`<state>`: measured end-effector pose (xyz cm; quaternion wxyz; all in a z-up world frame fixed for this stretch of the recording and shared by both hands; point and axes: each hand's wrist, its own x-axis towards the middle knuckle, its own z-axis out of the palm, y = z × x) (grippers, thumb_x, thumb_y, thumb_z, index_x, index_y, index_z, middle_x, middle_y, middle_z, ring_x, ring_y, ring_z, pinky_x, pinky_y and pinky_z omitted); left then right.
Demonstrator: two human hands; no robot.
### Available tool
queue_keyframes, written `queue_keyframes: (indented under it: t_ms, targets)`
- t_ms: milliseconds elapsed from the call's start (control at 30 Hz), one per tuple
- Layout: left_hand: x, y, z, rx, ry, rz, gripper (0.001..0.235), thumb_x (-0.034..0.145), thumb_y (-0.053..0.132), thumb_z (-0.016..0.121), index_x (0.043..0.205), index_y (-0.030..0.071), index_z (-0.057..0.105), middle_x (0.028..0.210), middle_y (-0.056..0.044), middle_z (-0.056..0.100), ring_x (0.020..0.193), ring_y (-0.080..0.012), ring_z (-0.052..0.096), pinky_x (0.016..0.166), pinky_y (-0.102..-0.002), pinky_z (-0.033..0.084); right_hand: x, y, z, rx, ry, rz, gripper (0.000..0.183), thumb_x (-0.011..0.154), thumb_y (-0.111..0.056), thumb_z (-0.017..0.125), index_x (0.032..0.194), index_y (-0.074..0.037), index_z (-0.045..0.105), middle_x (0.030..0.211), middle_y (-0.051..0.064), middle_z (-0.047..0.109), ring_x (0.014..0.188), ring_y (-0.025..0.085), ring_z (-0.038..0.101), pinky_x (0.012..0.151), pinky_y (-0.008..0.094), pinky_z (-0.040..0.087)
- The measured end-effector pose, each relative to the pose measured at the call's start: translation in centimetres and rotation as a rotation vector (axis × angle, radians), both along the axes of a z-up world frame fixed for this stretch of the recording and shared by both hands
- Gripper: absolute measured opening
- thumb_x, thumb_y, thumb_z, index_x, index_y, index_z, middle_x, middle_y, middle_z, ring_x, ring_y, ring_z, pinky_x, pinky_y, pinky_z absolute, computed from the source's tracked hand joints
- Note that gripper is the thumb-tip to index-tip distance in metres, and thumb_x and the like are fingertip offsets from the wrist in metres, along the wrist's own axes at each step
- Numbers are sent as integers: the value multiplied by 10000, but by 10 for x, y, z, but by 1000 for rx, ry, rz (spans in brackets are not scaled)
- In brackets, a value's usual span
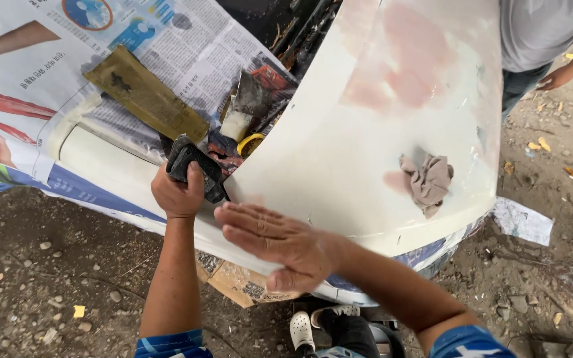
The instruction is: The person sands the surface of a white car hood using a black sanding block. They repeatedly wipe the sanded area with a cloth and occasionally dip the cloth into a bucket of water. The person also touches the hood with their hand to check the surface texture.
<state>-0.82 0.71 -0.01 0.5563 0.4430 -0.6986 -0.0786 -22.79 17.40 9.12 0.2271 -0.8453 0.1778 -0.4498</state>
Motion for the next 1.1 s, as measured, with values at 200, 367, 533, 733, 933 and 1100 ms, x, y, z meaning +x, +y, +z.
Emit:
queue_keyframes:
  t_ms: [200,367,533,733,933,1100]
  targets:
    - [-1,0,0,-16,33,4,229,939,285,700,909,58,683,753,-142,639,656,-345,645,610,-419,502,-155,-130,-65,159,790,-470,856,1053,-536,393,1650,-38,33,1727,193,-9,1608,291,30,1287,436,8]
    - [1,-7,-11,-2,2,37,257,934,306,701,842,73,642,711,-122,606,636,-344,617,603,-421,492,-281,-168,48,155,1146,-1325,813,1083,-581,259,1669,-170,-128,1741,2,-197,1640,187,-102,1294,519,-85]
    - [-2,-3,-3,13,11,46,255,924,300,709,826,74,644,699,-125,592,627,-355,604,586,-430,480,-285,-161,114,104,995,-1514,755,1219,-537,337,1744,-125,-18,1796,140,-7,1672,326,43,1345,632,69]
    - [-2,2,5,-16,1,34,236,926,271,703,820,72,634,717,-135,586,655,-378,593,594,-439,469,-261,-197,-50,132,547,-1017,680,1126,-464,449,1636,-61,248,1718,185,248,1593,311,249,1311,422,202]
    - [-3,2,7,-8,5,40,227,915,268,702,821,70,640,721,-134,593,657,-381,596,598,-438,474,-28,-57,-99,304,357,-276,829,1074,-588,320,1667,-48,111,1759,200,90,1636,331,113,1324,444,96]
    - [-2,-1,0,34,18,36,249,905,284,695,796,71,625,696,-113,595,617,-331,607,579,-421,479,-27,-61,-100,-58,409,-88,792,1121,-612,221,1691,-99,24,1802,159,70,1694,294,93,1402,441,88]
